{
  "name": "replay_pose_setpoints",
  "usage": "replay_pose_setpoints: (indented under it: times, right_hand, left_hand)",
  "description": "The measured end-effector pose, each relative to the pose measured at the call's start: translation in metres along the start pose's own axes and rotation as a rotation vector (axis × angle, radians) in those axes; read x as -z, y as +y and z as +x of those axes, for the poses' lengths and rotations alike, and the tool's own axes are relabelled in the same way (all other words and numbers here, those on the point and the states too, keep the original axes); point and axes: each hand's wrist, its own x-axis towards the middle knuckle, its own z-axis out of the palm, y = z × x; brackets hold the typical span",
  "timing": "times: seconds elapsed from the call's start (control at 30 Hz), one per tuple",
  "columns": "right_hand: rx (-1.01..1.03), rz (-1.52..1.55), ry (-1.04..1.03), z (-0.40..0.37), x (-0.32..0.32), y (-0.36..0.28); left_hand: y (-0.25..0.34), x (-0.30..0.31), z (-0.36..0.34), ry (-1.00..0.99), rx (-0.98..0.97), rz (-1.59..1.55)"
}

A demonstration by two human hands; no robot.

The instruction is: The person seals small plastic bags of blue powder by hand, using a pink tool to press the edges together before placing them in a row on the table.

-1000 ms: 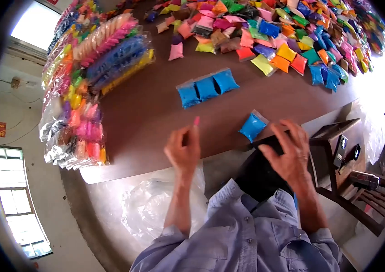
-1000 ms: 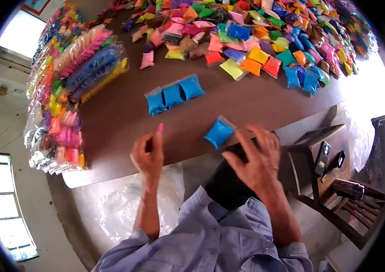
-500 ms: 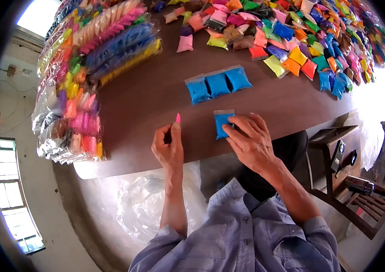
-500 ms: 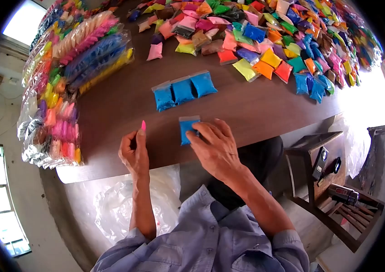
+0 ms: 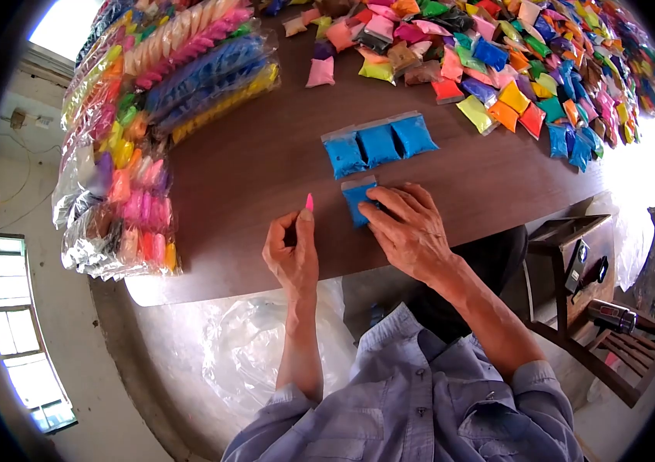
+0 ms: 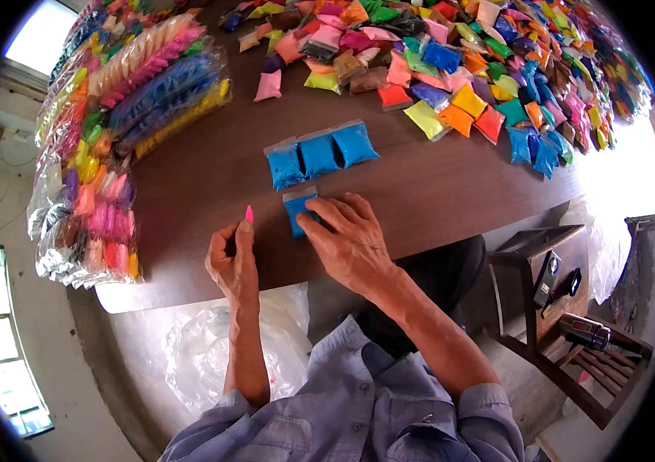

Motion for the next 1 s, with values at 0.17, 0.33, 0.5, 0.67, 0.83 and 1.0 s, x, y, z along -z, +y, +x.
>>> replay_pose_setpoints:
  times: [0.17,0.33,0.5,0.67,0.83,1.0]
  right_hand:
    - [-0.003,0.001,0.013,-0.004,0.000,0.001]
    - [0.006,0.002,0.040,-0.005,-0.008,0.006]
    - [-0.035,0.083,0.112,-0.009,0.004,0.003]
    - [-0.231,-0.065,0.247,-0.042,0.053,0.046]
    - [-0.506,-0.485,0.522,-0.076,0.127,0.151]
    - [-0.718,-0.490,0.518,-0.077,0.169,0.205]
  left_hand:
    - [-0.023,0.000,0.002,0.031,-0.021,0.085]
    - [-0.017,-0.002,0.001,0.016,0.044,0.040]
    - [-0.015,-0.001,0.002,-0.006,-0.021,0.102]
    - [-0.016,-0.001,0.003,-0.019,0.035,0.082]
    - [-0.011,-0.006,0.003,-0.020,0.030,0.058]
    - [-0.008,-0.007,0.005,-0.031,0.020,0.129]
